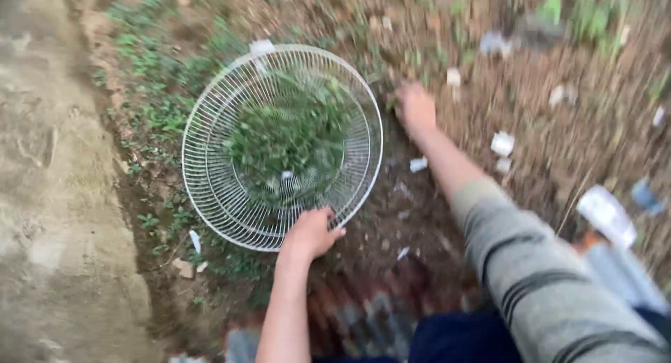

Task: The person picks weeds by hand from the ground and places them into a wire fan guard used as a basket.

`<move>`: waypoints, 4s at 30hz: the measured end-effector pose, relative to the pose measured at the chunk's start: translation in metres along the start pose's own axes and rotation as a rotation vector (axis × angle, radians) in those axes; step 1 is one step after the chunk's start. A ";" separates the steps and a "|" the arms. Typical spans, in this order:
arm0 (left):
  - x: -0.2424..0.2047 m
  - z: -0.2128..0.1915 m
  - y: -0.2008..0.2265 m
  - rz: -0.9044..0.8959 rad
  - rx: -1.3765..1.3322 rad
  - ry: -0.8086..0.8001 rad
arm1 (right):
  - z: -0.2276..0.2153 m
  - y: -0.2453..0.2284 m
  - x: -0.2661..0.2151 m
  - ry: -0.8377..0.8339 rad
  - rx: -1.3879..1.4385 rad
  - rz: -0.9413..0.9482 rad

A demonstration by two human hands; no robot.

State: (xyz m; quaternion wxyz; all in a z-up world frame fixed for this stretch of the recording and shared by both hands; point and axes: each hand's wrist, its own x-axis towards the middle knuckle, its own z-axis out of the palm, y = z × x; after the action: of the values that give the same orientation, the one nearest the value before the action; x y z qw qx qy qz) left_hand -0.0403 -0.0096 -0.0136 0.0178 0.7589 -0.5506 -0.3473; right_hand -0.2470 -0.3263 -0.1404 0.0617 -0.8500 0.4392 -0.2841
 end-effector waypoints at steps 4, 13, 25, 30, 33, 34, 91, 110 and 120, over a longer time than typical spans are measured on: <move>-0.005 -0.005 0.005 -0.087 -0.060 -0.094 | -0.013 0.001 0.008 -0.023 0.017 -0.054; 0.001 0.017 0.003 0.035 0.079 0.034 | -0.106 -0.121 0.028 0.173 0.437 -0.032; -0.010 -0.011 -0.026 -0.334 0.342 0.030 | -0.139 -0.067 -0.066 -0.477 0.549 0.255; -0.031 -0.017 0.034 0.018 0.078 0.163 | -0.101 0.017 -0.076 -0.336 0.348 0.420; -0.027 -0.004 0.048 0.185 -0.022 0.210 | -0.073 0.025 -0.062 -0.245 0.338 0.404; -0.025 0.002 0.047 0.193 0.042 0.151 | -0.067 0.019 -0.057 -0.191 0.327 0.350; 0.004 -0.001 0.003 -0.243 0.086 0.218 | -0.088 -0.139 -0.117 -0.498 0.054 -0.100; 0.003 -0.008 0.008 -0.247 0.105 0.136 | -0.059 -0.171 -0.110 -0.321 0.335 -0.254; 0.004 -0.003 0.002 -0.239 0.110 0.185 | -0.086 -0.171 -0.074 -0.860 0.261 -0.067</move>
State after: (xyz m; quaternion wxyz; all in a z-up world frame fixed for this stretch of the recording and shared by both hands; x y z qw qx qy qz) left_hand -0.0396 -0.0148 -0.0131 -0.0147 0.8477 -0.4705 -0.2447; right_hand -0.2053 -0.1526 -0.0402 0.3362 -0.8897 0.3062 0.0403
